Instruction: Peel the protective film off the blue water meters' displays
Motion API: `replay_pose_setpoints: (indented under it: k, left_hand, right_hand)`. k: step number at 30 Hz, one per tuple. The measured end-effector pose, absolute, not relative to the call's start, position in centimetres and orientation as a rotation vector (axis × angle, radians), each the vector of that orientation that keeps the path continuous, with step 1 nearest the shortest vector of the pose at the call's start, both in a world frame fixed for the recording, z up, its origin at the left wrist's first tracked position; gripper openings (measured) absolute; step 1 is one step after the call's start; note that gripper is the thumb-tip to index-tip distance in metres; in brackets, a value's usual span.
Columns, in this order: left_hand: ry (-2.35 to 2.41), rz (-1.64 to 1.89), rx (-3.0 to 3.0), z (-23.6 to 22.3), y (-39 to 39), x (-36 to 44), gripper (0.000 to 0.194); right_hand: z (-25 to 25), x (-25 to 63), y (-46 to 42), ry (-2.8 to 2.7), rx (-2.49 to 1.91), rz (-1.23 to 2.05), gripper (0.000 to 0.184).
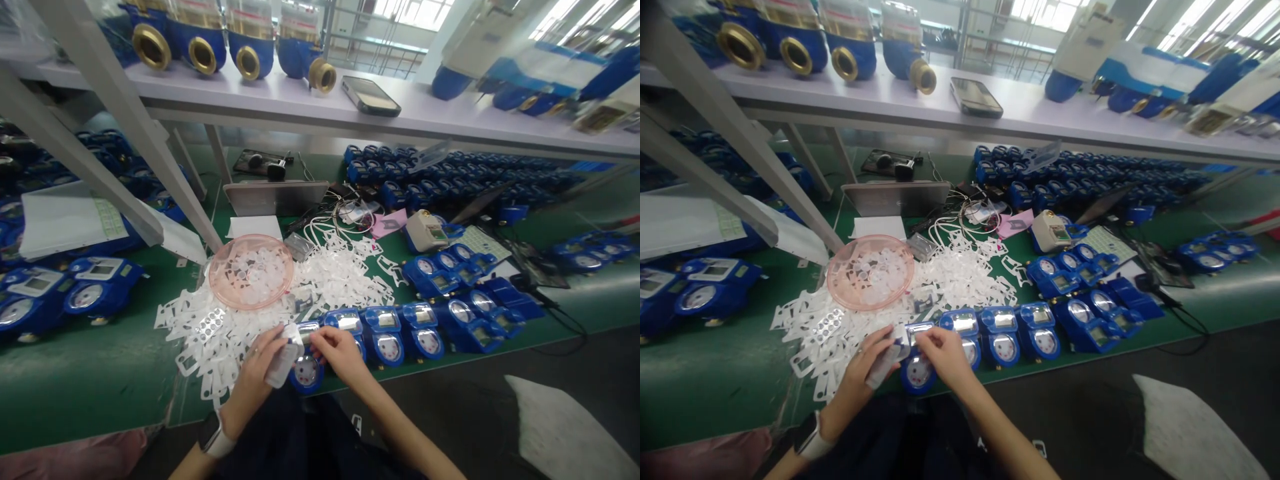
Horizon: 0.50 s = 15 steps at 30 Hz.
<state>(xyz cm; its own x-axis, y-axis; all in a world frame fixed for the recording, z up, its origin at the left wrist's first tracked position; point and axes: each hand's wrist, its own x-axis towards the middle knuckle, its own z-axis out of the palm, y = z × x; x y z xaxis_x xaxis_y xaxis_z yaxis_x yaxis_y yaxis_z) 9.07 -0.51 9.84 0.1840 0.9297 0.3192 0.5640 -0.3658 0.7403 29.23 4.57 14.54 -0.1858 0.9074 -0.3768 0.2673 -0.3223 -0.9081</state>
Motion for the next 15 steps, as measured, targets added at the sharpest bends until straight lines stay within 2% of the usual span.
replay_pose_setpoints:
  k: [4,7,12,15]
  left_hand:
    - [1.338,1.028,2.274,9.5,-0.5,9.7,0.044]
    - [1.322,1.059,2.181,9.5,-0.5,10.2,0.043]
    - [1.589,1.175,1.374,8.8,0.3,10.6,0.039]
    - [1.64,1.127,0.918,7.7,1.1,10.7,0.047]
  right_hand:
    - [13.8,28.0,2.9,-1.208,-1.528,1.629,0.029]
    - [13.2,28.4,2.7,-1.123,-1.535,1.632,0.032]
    - [11.3,30.3,2.5,-0.999,-1.611,1.53,0.04]
    - [10.0,31.0,2.4,-0.987,-1.633,1.512,0.04]
